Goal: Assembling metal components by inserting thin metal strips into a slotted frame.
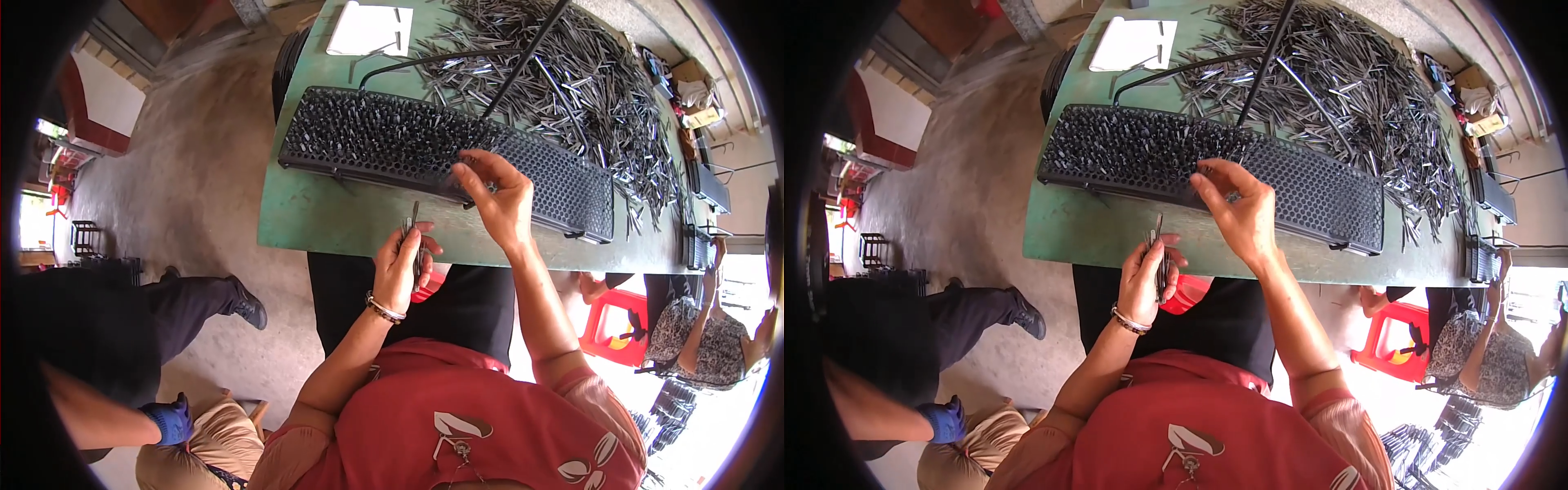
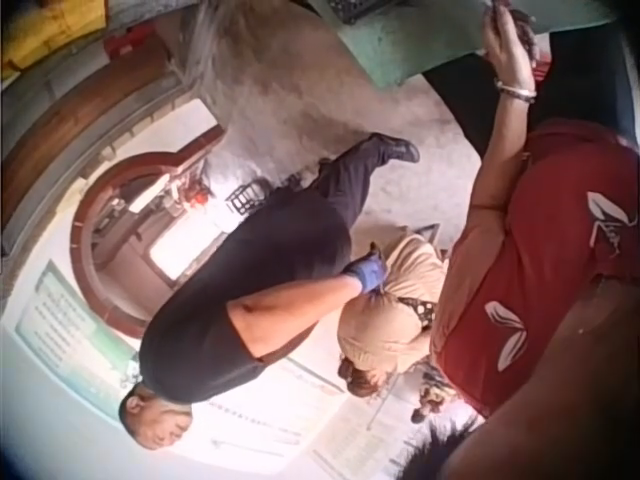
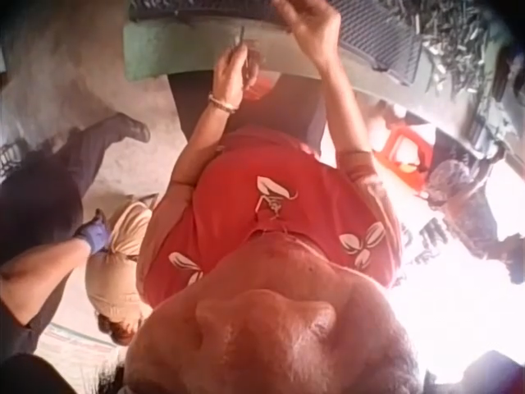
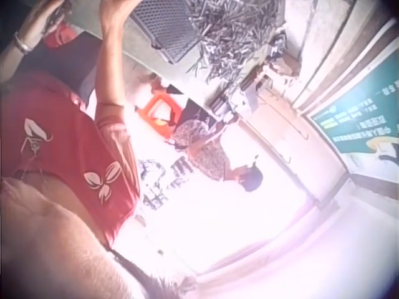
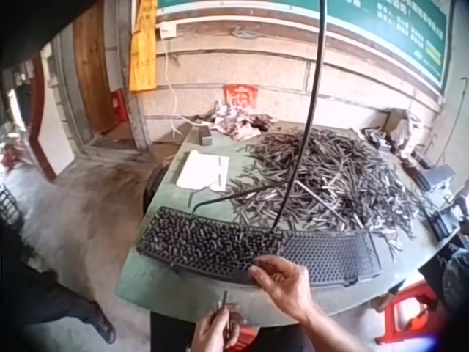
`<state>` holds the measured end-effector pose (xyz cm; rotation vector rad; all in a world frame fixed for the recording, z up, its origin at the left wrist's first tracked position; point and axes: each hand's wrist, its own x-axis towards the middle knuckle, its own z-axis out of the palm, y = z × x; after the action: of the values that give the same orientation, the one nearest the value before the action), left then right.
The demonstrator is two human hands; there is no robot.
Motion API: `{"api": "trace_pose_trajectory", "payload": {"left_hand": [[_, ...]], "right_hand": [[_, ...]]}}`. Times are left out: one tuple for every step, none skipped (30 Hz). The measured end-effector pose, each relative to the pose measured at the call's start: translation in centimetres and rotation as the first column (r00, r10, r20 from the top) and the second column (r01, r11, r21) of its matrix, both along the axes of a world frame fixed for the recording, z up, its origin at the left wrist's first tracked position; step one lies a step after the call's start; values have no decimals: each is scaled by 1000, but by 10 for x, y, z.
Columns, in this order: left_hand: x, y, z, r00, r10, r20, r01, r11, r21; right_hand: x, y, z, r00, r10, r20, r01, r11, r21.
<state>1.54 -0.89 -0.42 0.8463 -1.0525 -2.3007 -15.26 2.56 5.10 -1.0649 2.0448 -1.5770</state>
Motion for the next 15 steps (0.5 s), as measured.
{"api": "trace_pose_trajectory", "payload": {"left_hand": [[0, 1, -1, 1000, -1, -1, 1, 1000, 0], [0, 2, -3, 1000, -14, -6, 14, 1000, -4], [0, 3, -4, 1000, -27, -12, 27, 1000, -7], [0, 4, -4, 1000, -27, -13, 27, 1000, -9], [1, 4, -4, 999, -40, -11, 40, 999, -8], [1, 4, -4, 999, -54, -10, 54, 999, -8], [1, 4, -5, 998, -54, -11, 54, 999, -8], [1, 4, -6, 998, -60, -17, 60, 998, -5], [1, 5, -6, 997, -67, -24, 67, 998, -2], [1, 5, -6, 997, -67, -24, 67, 998, -2], [1, 5, -6, 998, -62, -22, 62, 998, 1], [0, 5, -6, 998, -58, -19, 58, 998, 4], [0, 6, -5, 998, -59, -19, 59, 998, 4], [0, 5, -6, 998, -61, -23, 61, 998, 6], [0, 5, -6, 998, -63, -26, 63, 998, 7]], "right_hand": [[-4, -5, -5, 995, -23, -100, 21, 1000, -22], [-7, -10, -10, 995, -23, -102, 21, 1000, -23], [-9, -14, -14, 987, -18, -161, 12, 999, -37], [-11, -17, -16, 976, -14, -219, 3, 999, -51], [-14, -18, -18, 968, 17, -251, -26, 999, -30], [-15, -19, -19, 968, 18, -252, -26, 999, -30], [-16, -19, -19, 960, 29, -280, -33, 999, -10], [-16, -19, -19, 951, 42, -307, -41, 999, 12], [-16, -20, -19, 951, 43, -307, -41, 999, 12], [-17, -20, -18, 945, 61, -321, -62, 998, 8], [-18, -20, -17, 939, 80, -335, -83, 997, 5], [-19, -20, -16, 939, 79, -336, -82, 997, 6], [-20, -20, -15, 914, 98, -395, -101, 995, 15], [-21, -20, -14, 884, 117, -452, -119, 993, 25], [-22, -19, -13, 884, 117, -452, -118, 993, 25]]}}
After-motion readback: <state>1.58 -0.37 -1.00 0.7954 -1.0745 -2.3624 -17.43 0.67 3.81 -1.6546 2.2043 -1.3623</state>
